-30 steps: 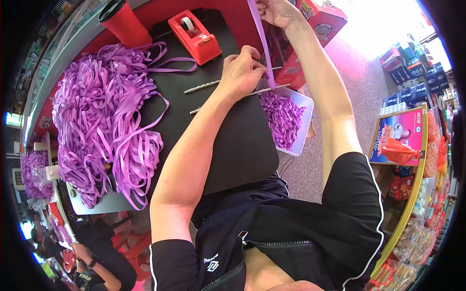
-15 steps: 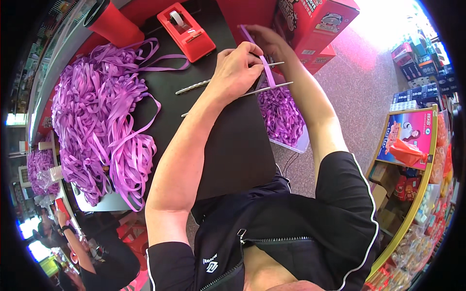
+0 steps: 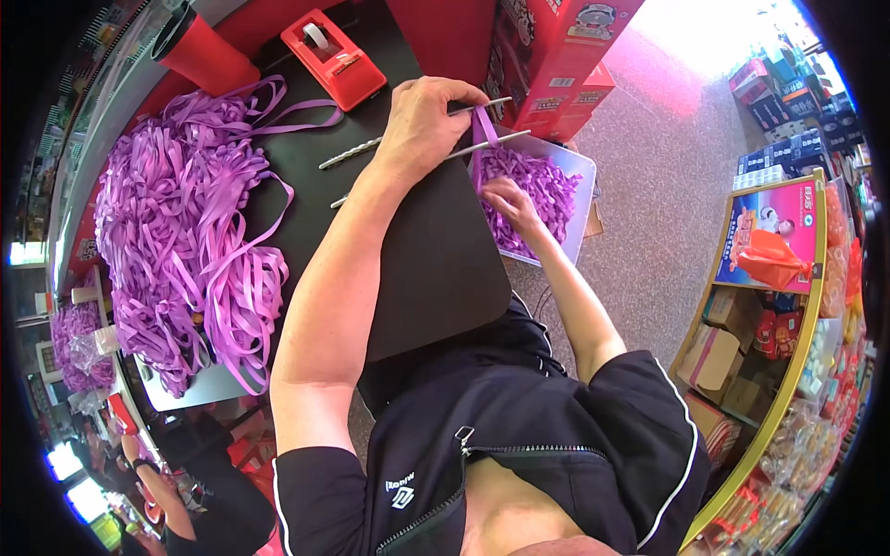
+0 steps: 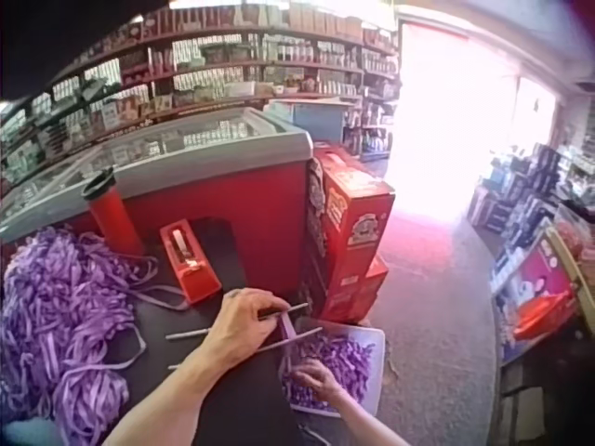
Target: Tying purple ribbons around small metal rods and placing the finished items into a storage container.
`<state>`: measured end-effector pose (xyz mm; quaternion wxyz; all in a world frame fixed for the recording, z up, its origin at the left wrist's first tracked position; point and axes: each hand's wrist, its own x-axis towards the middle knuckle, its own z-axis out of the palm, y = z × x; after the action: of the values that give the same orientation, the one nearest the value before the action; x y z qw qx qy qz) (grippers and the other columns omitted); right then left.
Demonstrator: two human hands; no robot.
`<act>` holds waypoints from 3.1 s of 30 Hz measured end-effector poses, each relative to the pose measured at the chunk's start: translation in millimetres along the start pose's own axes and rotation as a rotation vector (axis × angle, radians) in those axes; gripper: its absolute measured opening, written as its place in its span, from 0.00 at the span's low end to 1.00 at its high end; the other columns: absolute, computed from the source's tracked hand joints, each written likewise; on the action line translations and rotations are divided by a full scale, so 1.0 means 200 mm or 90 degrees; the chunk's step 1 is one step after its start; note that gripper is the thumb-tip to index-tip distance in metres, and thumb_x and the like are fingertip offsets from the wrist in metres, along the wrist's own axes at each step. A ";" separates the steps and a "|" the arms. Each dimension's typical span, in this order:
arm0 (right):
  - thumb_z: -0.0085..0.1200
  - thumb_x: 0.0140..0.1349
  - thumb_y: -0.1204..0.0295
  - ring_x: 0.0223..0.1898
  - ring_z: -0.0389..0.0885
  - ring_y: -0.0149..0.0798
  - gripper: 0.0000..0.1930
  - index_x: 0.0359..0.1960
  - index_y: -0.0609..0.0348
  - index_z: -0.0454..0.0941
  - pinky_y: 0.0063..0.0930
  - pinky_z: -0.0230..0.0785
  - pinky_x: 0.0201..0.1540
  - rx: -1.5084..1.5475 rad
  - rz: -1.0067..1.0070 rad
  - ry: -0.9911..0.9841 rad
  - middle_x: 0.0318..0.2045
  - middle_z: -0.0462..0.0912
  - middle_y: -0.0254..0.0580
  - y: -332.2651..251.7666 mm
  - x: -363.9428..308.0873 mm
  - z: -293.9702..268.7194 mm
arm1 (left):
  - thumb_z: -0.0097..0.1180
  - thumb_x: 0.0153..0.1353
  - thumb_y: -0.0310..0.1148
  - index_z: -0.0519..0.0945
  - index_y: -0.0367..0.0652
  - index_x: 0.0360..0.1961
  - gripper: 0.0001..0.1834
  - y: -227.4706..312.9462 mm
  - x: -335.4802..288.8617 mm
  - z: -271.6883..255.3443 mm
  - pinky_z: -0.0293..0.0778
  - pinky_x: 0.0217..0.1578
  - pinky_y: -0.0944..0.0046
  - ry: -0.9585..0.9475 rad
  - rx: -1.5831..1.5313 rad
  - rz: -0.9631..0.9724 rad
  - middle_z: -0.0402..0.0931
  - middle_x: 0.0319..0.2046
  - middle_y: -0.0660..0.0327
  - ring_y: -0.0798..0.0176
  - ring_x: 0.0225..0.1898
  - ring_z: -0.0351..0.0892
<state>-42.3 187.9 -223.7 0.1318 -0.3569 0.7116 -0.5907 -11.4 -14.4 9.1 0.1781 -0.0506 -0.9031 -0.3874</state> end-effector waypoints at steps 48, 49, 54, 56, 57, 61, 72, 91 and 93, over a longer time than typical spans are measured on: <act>0.45 0.66 0.63 0.42 0.73 0.30 0.18 0.32 0.66 0.82 0.27 0.62 0.48 0.134 -0.223 0.136 0.35 0.79 0.38 -1.29 0.16 -0.31 | 0.57 0.52 0.26 0.84 0.46 0.40 0.13 -0.03 -0.04 0.00 0.74 0.43 0.62 -0.004 -0.037 -0.035 0.83 0.33 0.56 0.59 0.37 0.82; 0.45 0.66 0.63 0.42 0.73 0.30 0.18 0.32 0.66 0.82 0.27 0.62 0.48 0.137 -0.225 0.133 0.35 0.79 0.38 -1.28 0.25 -0.32 | 0.57 0.50 0.26 0.85 0.47 0.38 0.13 -0.04 -0.04 0.00 0.75 0.43 0.60 0.026 -0.022 -0.005 0.82 0.32 0.54 0.55 0.36 0.82; 0.41 0.70 0.58 0.43 0.75 0.29 0.22 0.42 0.66 0.81 0.25 0.61 0.52 0.223 -0.126 0.049 0.41 0.82 0.38 -1.19 0.67 -0.35 | 0.58 0.53 0.24 0.81 0.39 0.43 0.14 -0.06 -0.02 0.01 0.73 0.45 0.66 -0.012 -0.080 -0.070 0.83 0.36 0.58 0.65 0.40 0.82; 0.41 0.70 0.56 0.42 0.74 0.28 0.23 0.43 0.65 0.81 0.25 0.61 0.51 0.217 -0.100 0.022 0.42 0.82 0.37 -1.08 0.80 -0.35 | 0.58 0.53 0.24 0.79 0.38 0.45 0.16 -0.04 -0.03 0.00 0.73 0.44 0.66 0.001 -0.082 -0.086 0.83 0.35 0.57 0.65 0.40 0.82; 0.41 0.70 0.54 0.42 0.74 0.27 0.24 0.44 0.64 0.81 0.24 0.61 0.51 0.206 -0.074 0.000 0.43 0.82 0.36 -1.03 0.85 -0.36 | 0.59 0.52 0.24 0.76 0.37 0.47 0.18 -0.02 -0.03 0.00 0.73 0.44 0.65 0.011 -0.089 -0.096 0.83 0.35 0.56 0.64 0.40 0.82; 0.39 0.70 0.52 0.40 0.73 0.28 0.26 0.45 0.63 0.80 0.25 0.63 0.49 0.238 0.049 -0.007 0.40 0.82 0.36 -0.87 0.92 -0.33 | 0.60 0.51 0.24 0.72 0.37 0.47 0.20 0.01 -0.03 -0.02 0.73 0.43 0.64 0.017 -0.095 -0.106 0.83 0.34 0.55 0.61 0.41 0.82; 0.40 0.69 0.51 0.39 0.78 0.31 0.28 0.44 0.68 0.79 0.27 0.70 0.44 0.316 0.200 -0.088 0.38 0.82 0.42 -0.58 0.87 -0.32 | 0.61 0.51 0.26 0.72 0.37 0.44 0.19 -0.02 -0.02 0.00 0.73 0.42 0.65 0.015 -0.101 -0.101 0.83 0.34 0.56 0.62 0.39 0.82; 0.46 0.69 0.59 0.37 0.70 0.25 0.19 0.43 0.64 0.81 0.20 0.62 0.44 0.137 0.065 0.012 0.30 0.76 0.31 -0.55 0.25 -0.10 | 0.56 0.55 0.23 0.79 0.40 0.47 0.16 -0.05 -0.02 0.01 0.75 0.45 0.65 -0.014 -0.043 -0.010 0.83 0.39 0.57 0.63 0.42 0.82; 0.46 0.69 0.59 0.37 0.71 0.25 0.19 0.42 0.64 0.81 0.21 0.62 0.44 0.140 0.066 0.029 0.30 0.77 0.30 -0.55 0.21 -0.10 | 0.56 0.56 0.23 0.79 0.39 0.47 0.16 -0.03 -0.02 0.02 0.75 0.45 0.65 -0.019 -0.048 -0.014 0.83 0.39 0.57 0.63 0.42 0.82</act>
<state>-45.5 169.2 -105.0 0.1844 -0.2895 0.6630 -0.6653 -11.0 -16.0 0.9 0.1580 -0.0533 -0.8911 -0.4221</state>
